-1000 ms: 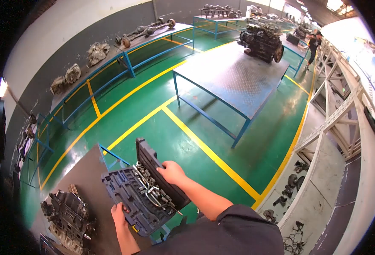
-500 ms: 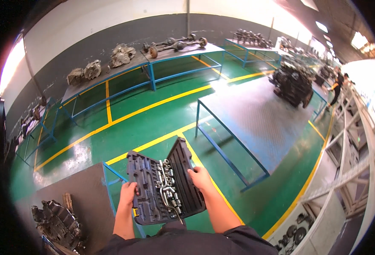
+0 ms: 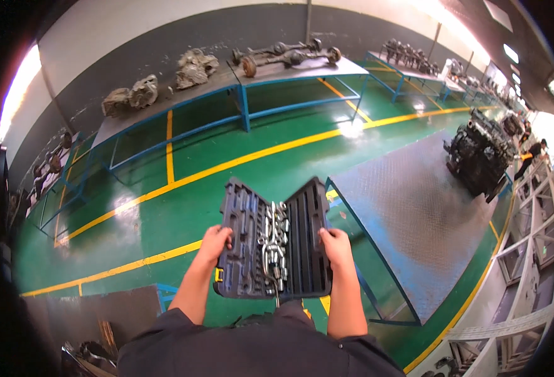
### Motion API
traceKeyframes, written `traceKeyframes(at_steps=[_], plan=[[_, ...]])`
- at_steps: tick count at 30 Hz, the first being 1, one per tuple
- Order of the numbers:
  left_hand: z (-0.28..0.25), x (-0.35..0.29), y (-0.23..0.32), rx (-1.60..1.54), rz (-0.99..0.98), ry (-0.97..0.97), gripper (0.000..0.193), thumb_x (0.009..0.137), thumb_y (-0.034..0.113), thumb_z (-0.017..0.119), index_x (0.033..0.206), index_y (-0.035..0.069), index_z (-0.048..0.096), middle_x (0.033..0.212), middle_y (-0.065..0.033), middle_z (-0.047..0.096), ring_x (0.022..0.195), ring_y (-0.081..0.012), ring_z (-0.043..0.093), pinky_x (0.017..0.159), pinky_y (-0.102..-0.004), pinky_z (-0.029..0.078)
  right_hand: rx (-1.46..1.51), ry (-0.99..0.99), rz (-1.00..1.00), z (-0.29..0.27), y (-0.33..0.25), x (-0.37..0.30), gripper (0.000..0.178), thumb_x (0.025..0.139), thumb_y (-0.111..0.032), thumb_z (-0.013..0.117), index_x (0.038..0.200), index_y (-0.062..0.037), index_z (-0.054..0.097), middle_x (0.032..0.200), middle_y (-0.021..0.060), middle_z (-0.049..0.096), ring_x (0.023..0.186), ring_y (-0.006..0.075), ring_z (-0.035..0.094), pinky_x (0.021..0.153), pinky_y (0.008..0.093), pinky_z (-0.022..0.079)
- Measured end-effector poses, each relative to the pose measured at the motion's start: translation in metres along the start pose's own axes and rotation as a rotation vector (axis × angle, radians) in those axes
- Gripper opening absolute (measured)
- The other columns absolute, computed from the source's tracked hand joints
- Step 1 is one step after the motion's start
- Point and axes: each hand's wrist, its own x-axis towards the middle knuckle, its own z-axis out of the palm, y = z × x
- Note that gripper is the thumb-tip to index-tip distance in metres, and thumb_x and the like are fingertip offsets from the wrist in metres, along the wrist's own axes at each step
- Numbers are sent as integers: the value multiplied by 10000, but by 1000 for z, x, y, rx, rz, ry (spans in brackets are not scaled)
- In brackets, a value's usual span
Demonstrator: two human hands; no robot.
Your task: Disassembling an automotive engine, removing the camshaft and inspecting internal components.
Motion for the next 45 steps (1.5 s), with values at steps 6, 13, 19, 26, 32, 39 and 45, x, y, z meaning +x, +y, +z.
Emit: traceKeyframes(at_steps=[6,13,19,26,32,39,45], plan=[[4,-14,-5,13,108,52,190,874,178,571,783,16,535,644,-33,534,538,-134,513,520,-287,429,50,-41,-83,-3,5,9,279,874,-210,618,889,62,681,713,53,626,660,121,549,617,286,439],[13,-24,-25,-183,92,-1,153,883,161,568,805,30,546,642,-20,520,533,-113,480,494,-256,395,-63,27,-38,-18,10,-15,352,826,-271,637,907,69,678,737,73,648,701,153,574,651,332,468],[-6,3,-43,-97,169,-57,187,889,188,534,811,21,564,636,-39,532,520,-126,503,487,-258,426,-95,79,-77,0,25,-16,334,840,-276,631,897,49,687,738,71,647,677,145,571,632,314,460],[-1,35,-35,-101,120,-255,133,883,142,526,811,33,550,631,-16,513,506,-108,492,461,-244,438,18,239,12,11,36,-49,269,870,-242,634,876,19,700,700,33,639,628,107,546,574,265,427],[-8,69,-37,-75,102,-411,109,862,120,549,802,28,551,632,-18,519,506,-111,494,470,-249,445,134,386,49,40,47,-75,268,888,-226,623,890,32,691,697,45,638,624,128,570,594,291,453],[-14,57,-35,-12,159,-486,89,861,101,546,822,21,548,634,-19,516,511,-117,495,483,-256,432,105,483,-9,56,56,-104,265,889,-226,626,873,30,688,699,45,634,620,130,564,584,291,445],[-31,36,-15,-29,131,-500,97,869,107,559,868,12,537,654,-11,519,524,-110,501,492,-247,429,172,492,-52,65,49,-128,255,878,-215,639,882,33,701,712,50,645,633,135,568,595,290,444]])
